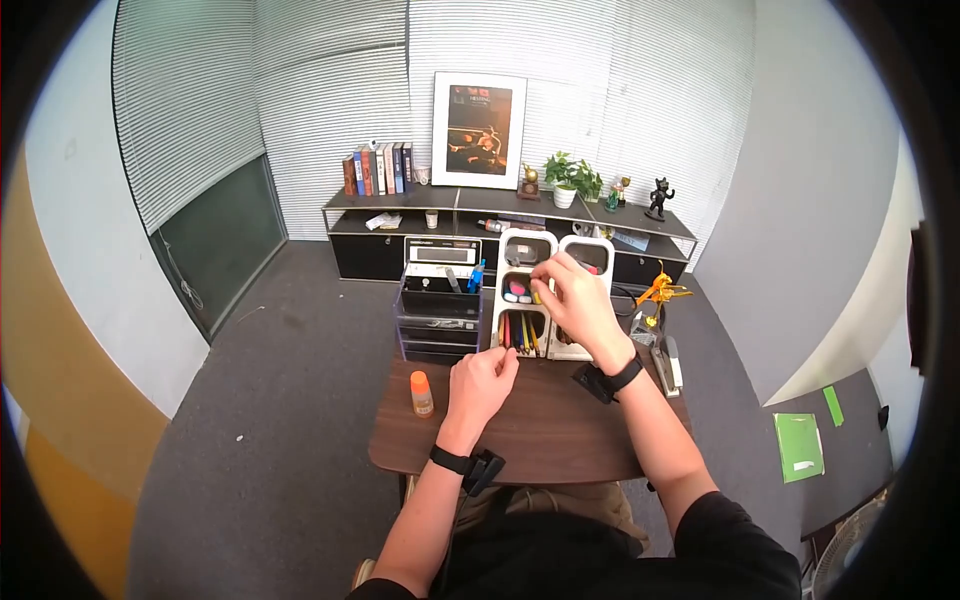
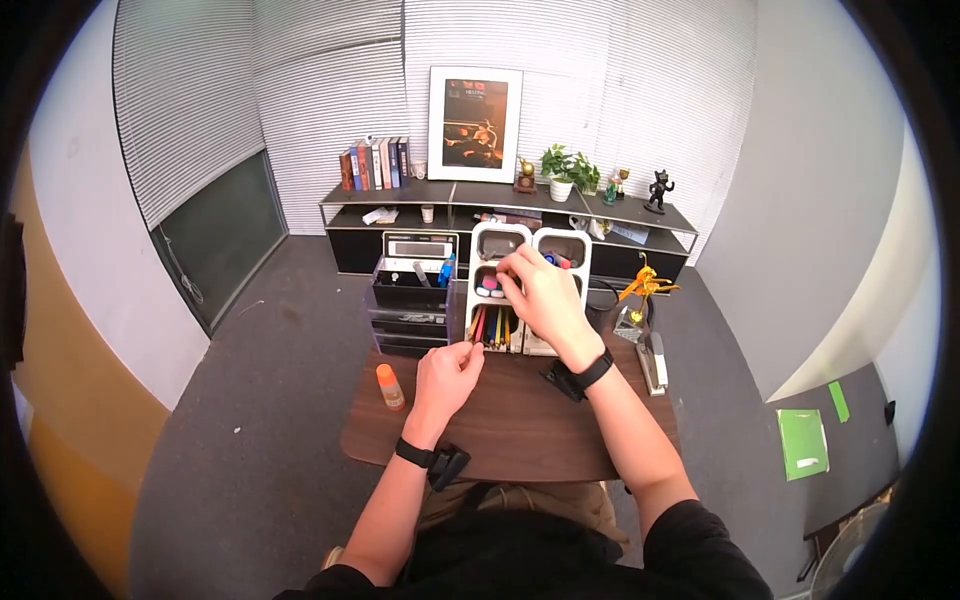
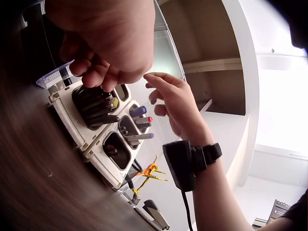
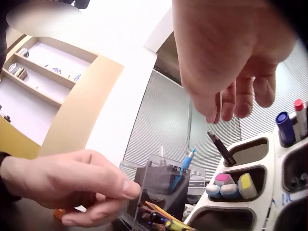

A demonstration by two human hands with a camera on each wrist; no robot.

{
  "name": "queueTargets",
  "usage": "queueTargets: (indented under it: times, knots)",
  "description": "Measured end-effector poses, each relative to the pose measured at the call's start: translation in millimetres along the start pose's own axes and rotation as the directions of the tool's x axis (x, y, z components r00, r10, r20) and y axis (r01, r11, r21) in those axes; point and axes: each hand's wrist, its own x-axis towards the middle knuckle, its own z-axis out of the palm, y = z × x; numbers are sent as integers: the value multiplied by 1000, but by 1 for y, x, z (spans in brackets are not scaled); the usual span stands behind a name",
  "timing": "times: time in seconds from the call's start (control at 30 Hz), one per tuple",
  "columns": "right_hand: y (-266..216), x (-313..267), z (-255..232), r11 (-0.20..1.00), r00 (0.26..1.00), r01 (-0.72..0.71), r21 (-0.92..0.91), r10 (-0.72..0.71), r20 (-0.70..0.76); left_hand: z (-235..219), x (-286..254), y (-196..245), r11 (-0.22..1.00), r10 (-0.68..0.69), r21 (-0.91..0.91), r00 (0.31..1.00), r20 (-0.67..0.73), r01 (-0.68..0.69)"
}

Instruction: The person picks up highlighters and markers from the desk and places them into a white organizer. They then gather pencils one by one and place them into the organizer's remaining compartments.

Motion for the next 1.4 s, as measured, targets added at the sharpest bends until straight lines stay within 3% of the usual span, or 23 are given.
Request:
queueTargets:
  times: [0.07, 0.1, 0.2, 0.33, 0.57, 0.7, 0.77, 0.83, 0.9, 0.93, 1.07, 1.2, 1.4]
  knots:
    - [1, -11, -10, 995, 992, -21, 102, 8, 128, 0, 1, -1, 1000, -20, 19, 999, -37, 21]
    - [6, -18, -11, 994, 993, -24, 107, 11, 120, 0, 1, 0, 1000, -15, 26, 999, -32, 15]
    - [24, -39, -7, 995, 900, -5, 96, -37, 435, -1, 2, 0, 998, -37, 56, 998, -45, 40]
    - [19, -53, -5, 997, 855, -38, 70, -4, 519, -1, 0, -3, 995, -85, 55, 996, -26, 86]
    - [26, -52, 1, 997, 905, 4, 79, -37, 424, 7, 1, -16, 989, -141, -35, 990, 4, 141]
    - [28, -49, -8, 994, 961, 73, 75, -90, 262, 6, 1, -16, 986, -155, -67, 988, 5, 155]
    - [23, -43, -19, 992, 990, 119, 29, -121, 78, 5, 1, -18, 988, -152, -12, 988, 5, 152]
    - [20, -33, -27, 982, 981, 187, 17, -185, -62, 4, 0, -14, 987, -157, -27, 988, 4, 157]
    - [2, -24, -42, 991, 979, 136, 17, -131, -156, 3, 1, -12, 985, -167, -41, 986, 1, 167]
    - [-4, -18, -48, 985, 960, 170, -15, -169, -222, 3, 1, -12, 984, -172, -54, 985, 4, 172]
    - [-26, 1, -62, 972, 907, 236, -5, -222, -357, 7, -1, -16, 985, -165, -53, 986, 1, 165]
    - [-20, 17, -46, 961, 873, 272, -50, -269, -406, 4, 0, -12, 984, -174, -50, 985, 7, 174]
    - [4, 19, -8, 955, 896, 264, -135, -295, -332, 5, 0, -13, 987, -158, -39, 987, 7, 158]
